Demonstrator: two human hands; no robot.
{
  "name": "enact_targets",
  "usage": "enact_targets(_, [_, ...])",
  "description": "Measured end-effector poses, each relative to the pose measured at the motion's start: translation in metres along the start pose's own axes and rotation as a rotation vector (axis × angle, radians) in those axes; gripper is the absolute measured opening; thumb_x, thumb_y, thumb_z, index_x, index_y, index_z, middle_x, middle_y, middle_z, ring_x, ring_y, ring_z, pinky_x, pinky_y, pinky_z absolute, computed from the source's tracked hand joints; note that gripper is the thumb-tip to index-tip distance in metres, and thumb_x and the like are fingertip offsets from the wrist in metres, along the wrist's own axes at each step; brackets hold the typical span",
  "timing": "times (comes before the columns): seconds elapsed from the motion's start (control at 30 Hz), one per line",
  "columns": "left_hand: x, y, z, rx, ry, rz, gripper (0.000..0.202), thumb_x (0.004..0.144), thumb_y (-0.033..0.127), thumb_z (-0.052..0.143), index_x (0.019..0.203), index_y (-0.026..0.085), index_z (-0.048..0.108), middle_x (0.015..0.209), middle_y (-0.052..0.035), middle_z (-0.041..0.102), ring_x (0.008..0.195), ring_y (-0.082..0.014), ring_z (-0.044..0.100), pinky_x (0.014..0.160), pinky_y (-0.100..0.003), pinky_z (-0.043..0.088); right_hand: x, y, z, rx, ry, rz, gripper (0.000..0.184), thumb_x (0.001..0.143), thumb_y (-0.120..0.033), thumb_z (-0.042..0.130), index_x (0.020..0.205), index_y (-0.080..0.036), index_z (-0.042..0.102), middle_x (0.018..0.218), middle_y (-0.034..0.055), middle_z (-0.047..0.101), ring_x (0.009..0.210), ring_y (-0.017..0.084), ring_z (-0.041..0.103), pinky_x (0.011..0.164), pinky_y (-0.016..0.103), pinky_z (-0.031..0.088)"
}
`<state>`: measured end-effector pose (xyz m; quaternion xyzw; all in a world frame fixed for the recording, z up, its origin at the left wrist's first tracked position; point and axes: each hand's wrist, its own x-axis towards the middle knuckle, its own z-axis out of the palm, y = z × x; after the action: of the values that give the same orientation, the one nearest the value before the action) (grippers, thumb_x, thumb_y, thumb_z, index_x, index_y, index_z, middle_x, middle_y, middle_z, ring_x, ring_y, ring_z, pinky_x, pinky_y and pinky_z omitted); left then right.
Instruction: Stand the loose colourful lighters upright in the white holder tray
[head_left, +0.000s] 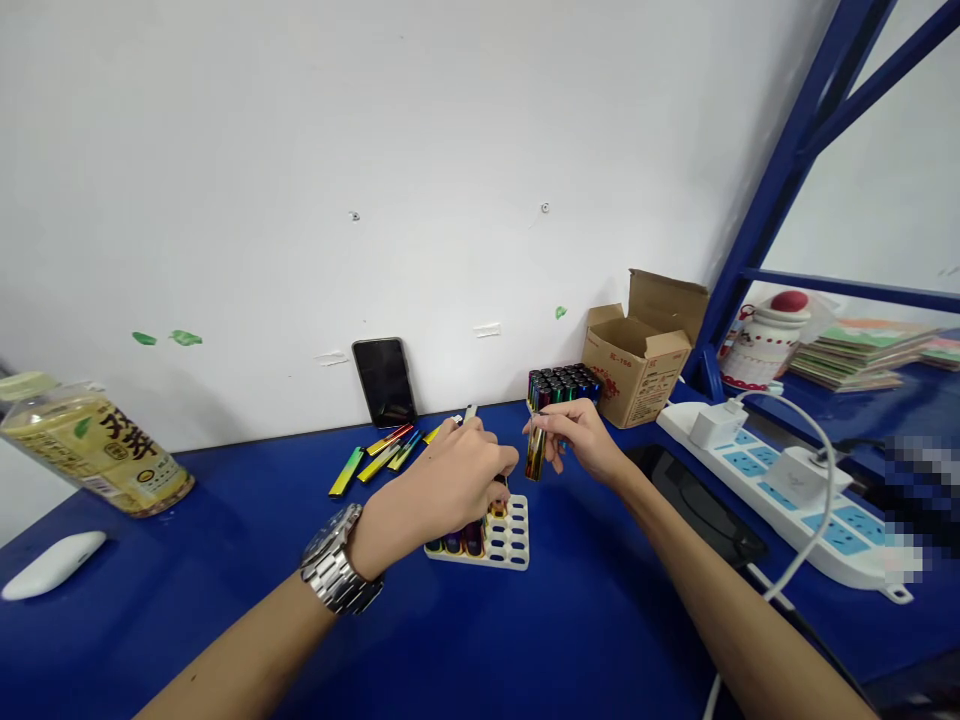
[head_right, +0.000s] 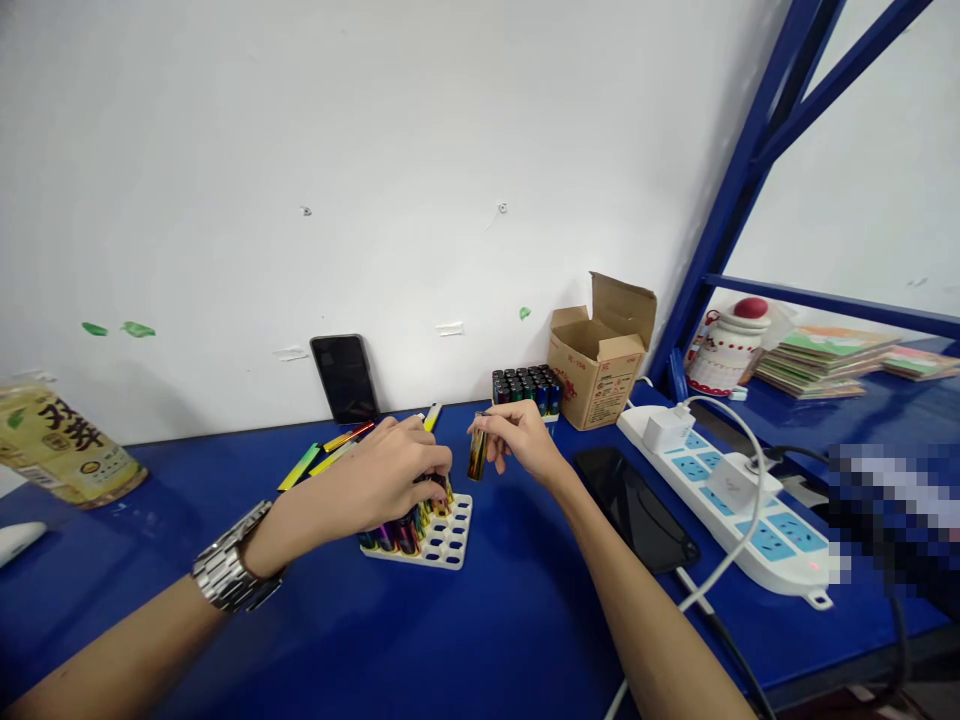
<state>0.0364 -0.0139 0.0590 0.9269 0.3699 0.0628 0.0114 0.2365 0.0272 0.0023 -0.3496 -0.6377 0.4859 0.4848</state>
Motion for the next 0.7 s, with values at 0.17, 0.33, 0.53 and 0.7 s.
enact_targets(0.17, [0.001, -0.004, -0.005, -0.058, 0.062, -0.058, 0.028, 0.088, 0.046, 0.048, 0.082, 0.019, 0.056, 0.076, -0.0032, 0.060, 0.080, -0.0209, 0.053, 0.069, -0.031, 0.038, -0.005, -0.010, -0.004, -0.042, -0.362, 0.137, 0.018, 0.069, -0.026, 0.062, 0.067, -0.009, 0.070, 0.043, 0.0009, 0.060, 0.030, 0.011, 0.051, 0.031, 0.018, 0.032])
enact_targets(0.33, [0.001, -0.034, -0.008, -0.179, 0.273, -0.318, 0.032, 0.091, 0.042, 0.037, 0.076, 0.019, 0.053, 0.070, -0.0030, 0.060, 0.069, -0.0187, 0.055, 0.061, -0.029, 0.037, -0.009, -0.019, 0.005, -0.162, -0.637, 0.225, 0.025, 0.072, -0.026, 0.063, 0.088, -0.009, 0.073, 0.064, 0.0059, 0.070, 0.044, 0.011, 0.061, 0.038, 0.016, 0.037])
enact_targets(0.53, [-0.006, -0.106, 0.006, -0.181, 0.496, -0.730, 0.022, 0.085, 0.037, 0.039, 0.077, 0.021, 0.050, 0.067, -0.0017, 0.060, 0.066, -0.0200, 0.056, 0.059, -0.029, 0.037, -0.013, -0.027, 0.016, -0.397, -0.605, 0.114, 0.030, 0.070, -0.022, 0.063, 0.095, -0.010, 0.075, 0.050, -0.0005, 0.062, 0.042, 0.010, 0.056, 0.044, 0.017, 0.042])
enact_targets(0.7, [-0.011, -0.153, 0.009, -0.382, 0.608, -0.854, 0.019, 0.080, 0.036, 0.043, 0.083, 0.020, 0.053, 0.071, -0.0028, 0.061, 0.064, -0.0187, 0.059, 0.055, -0.028, 0.041, -0.014, -0.032, 0.022, -0.512, -0.583, 0.010, 0.032, 0.068, -0.022, 0.066, 0.097, -0.012, 0.075, 0.055, -0.0004, 0.064, 0.050, 0.011, 0.058, 0.049, 0.018, 0.042])
